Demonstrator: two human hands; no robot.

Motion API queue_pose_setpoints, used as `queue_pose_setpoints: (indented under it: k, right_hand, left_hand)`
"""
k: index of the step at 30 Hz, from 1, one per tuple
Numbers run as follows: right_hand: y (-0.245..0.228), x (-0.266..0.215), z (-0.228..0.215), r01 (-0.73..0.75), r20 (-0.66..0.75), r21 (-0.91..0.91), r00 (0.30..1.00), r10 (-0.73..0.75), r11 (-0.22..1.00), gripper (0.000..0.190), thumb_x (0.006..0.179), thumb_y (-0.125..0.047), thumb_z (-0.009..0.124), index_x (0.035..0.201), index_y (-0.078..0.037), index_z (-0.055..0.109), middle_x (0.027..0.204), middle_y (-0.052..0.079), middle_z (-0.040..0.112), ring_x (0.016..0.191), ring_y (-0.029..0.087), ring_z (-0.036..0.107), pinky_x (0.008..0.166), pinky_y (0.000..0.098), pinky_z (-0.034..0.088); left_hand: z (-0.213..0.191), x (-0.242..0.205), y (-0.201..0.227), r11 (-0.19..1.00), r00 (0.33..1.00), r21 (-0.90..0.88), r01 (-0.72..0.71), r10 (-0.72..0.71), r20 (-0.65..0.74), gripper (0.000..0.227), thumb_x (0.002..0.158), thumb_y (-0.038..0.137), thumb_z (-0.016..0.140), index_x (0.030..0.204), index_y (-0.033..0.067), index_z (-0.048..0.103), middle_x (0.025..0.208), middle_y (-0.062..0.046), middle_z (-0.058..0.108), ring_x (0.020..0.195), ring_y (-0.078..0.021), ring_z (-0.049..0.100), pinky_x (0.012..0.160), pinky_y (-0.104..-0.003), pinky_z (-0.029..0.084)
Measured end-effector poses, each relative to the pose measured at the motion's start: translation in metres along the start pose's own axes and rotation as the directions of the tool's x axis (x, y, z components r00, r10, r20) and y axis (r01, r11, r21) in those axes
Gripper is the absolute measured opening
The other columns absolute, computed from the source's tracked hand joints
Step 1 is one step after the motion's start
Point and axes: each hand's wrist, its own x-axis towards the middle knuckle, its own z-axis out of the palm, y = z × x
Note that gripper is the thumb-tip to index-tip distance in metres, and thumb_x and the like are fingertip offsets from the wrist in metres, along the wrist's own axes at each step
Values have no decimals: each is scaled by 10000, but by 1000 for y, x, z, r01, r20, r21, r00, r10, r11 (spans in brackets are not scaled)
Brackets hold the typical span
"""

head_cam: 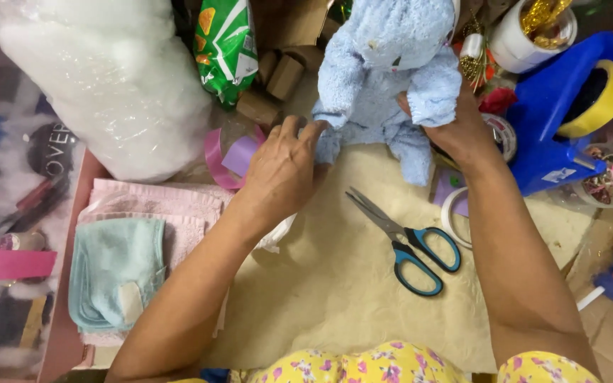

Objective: Adjusting and trimming a ribbon on a blue towel bunny as part of a handicraft project.

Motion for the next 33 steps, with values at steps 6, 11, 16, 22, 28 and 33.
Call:
queue_pose_setpoints:
  k: [6, 11, 16, 22, 28, 33]
  right_hand:
    - [-16, -2, 4, 42, 6, -35, 999, -42, 999, 788, 987, -355, 674, 1552, -44, 222, 1567, 238, 447, 1460, 393, 421, 1171, 501, 345]
    - [-22, 9, 9, 66, 29, -62, 998, -64, 996, 799, 998, -339, 666, 1564, -24, 198, 1583, 258, 432, 1474, 410, 407, 1187, 509, 334]
    - [-26, 6, 1, 74, 29, -103, 997, -72, 992, 808, 1007, -328, 660, 1573, -8, 180, 1594, 272, 421, 1485, 422, 396, 1199, 515, 326]
    - [-44, -23, -21, -45, 28, -226, 998, 53, 973, 670, 992, -209, 653, 1505, 38, 300, 1441, 278, 516, 1308, 422, 506, 1044, 513, 426]
    - [-54, -112, -20, -140, 145, -552, 955, 259, 822, 335, 1011, -297, 546, 1290, -133, 637, 1151, 68, 729, 706, 207, 686, 724, 415, 616]
    - [-38, -174, 34, -15, 343, -658, 884, 318, 753, 513, 1008, -469, 451, 1392, -154, 580, 1388, 45, 604, 1293, 269, 522, 1105, 496, 376]
  left_hand:
    - [-1, 4, 4, 979, 1000, -203, 1, -4, -14, 697, 866, 181, 761, 1483, 93, 449, 1419, -293, 478, 1186, -550, 600, 965, -606, 523]
    - [-4, 12, 7, 964, 990, -253, -80, 48, -129, 605, 894, 83, 726, 1441, 28, 473, 1486, -294, 428, 1243, -551, 561, 961, -613, 532]
    - [14, 14, 2, 982, 994, -171, -76, 62, -85, 657, 907, 125, 720, 1499, 94, 437, 1502, -239, 424, 1233, -498, 571, 938, -598, 550]
    - [22, 15, -8, 973, 996, -215, -87, 78, -53, 575, 1013, 196, 591, 1541, 132, 372, 1596, -251, 334, 1351, -502, 437, 949, -613, 492]
    - [26, 14, -12, 972, 990, -201, -119, 101, -97, 621, 982, 180, 653, 1536, 127, 377, 1574, -259, 354, 1325, -498, 459, 922, -612, 503]
    - [28, 12, -12, 972, 986, -186, -143, 124, -110, 652, 967, 190, 675, 1540, 121, 371, 1577, -258, 356, 1352, -486, 443, 909, -605, 512]
